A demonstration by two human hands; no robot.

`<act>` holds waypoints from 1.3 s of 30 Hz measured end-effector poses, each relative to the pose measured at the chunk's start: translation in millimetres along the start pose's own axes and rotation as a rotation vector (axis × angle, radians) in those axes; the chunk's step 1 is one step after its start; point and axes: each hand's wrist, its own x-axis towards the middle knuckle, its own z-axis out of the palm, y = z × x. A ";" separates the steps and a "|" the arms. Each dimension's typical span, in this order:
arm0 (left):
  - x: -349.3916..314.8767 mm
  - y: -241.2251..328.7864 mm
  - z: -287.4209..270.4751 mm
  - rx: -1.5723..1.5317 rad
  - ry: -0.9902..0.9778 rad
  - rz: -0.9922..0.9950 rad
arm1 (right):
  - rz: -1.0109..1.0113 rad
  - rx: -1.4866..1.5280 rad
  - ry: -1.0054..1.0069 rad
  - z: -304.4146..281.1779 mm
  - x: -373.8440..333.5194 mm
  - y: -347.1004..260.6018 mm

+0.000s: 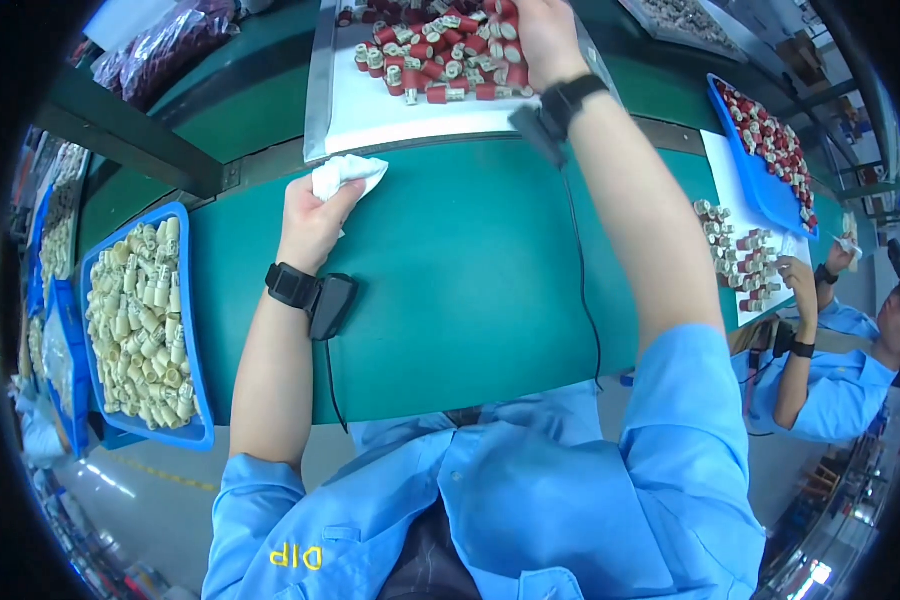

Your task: The person wipes red and white components with a cloth, arranges them on the table, and then gathers them to place into a tray. They then pick up more components from a different tray to continue wiping and arranging them.

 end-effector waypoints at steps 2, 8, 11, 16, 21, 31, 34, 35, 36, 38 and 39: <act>3.0 -7.0 -2.2 -0.063 0.026 -0.027 | -0.209 -0.135 0.093 12.2 31.9 1.7; 5.5 -4.1 -2.7 -0.087 0.004 0.001 | -0.020 -0.312 -0.412 -13.6 58.3 -62.7; 6.0 5.4 1.1 -0.089 -0.009 0.041 | -0.312 -0.547 -0.028 -32.5 72.1 -47.3; 4.9 -6.5 -3.0 -0.041 -0.039 -0.015 | -0.410 -0.352 -0.062 -33.0 -9.6 -73.2; -3.2 -0.9 -5.8 -0.025 -0.053 -0.007 | -0.424 -0.495 -0.180 -57.3 -86.9 -89.7; 3.9 -5.5 -3.8 0.154 -0.034 -0.082 | -0.069 -0.565 -0.118 -94.2 -248.9 -80.5; 1.4 -6.3 -6.6 0.151 -0.005 -0.038 | -0.093 -0.604 -0.086 -106.7 -276.7 -74.4; 2.7 -6.4 -5.5 0.146 0.016 -0.009 | -0.057 -0.633 -0.072 -109.9 -286.1 -75.6; 3.5 -5.3 -3.6 0.142 -0.031 -0.008 | -0.019 -0.658 -0.062 -114.2 -296.3 -77.4; 4.7 -4.5 -5.2 0.135 0.025 -0.106 | 0.022 -0.682 -0.034 -124.6 -315.8 -76.5; 6.1 -7.5 -5.2 0.137 0.002 -0.105 | 0.035 -0.655 0.053 -132.0 -326.0 -73.4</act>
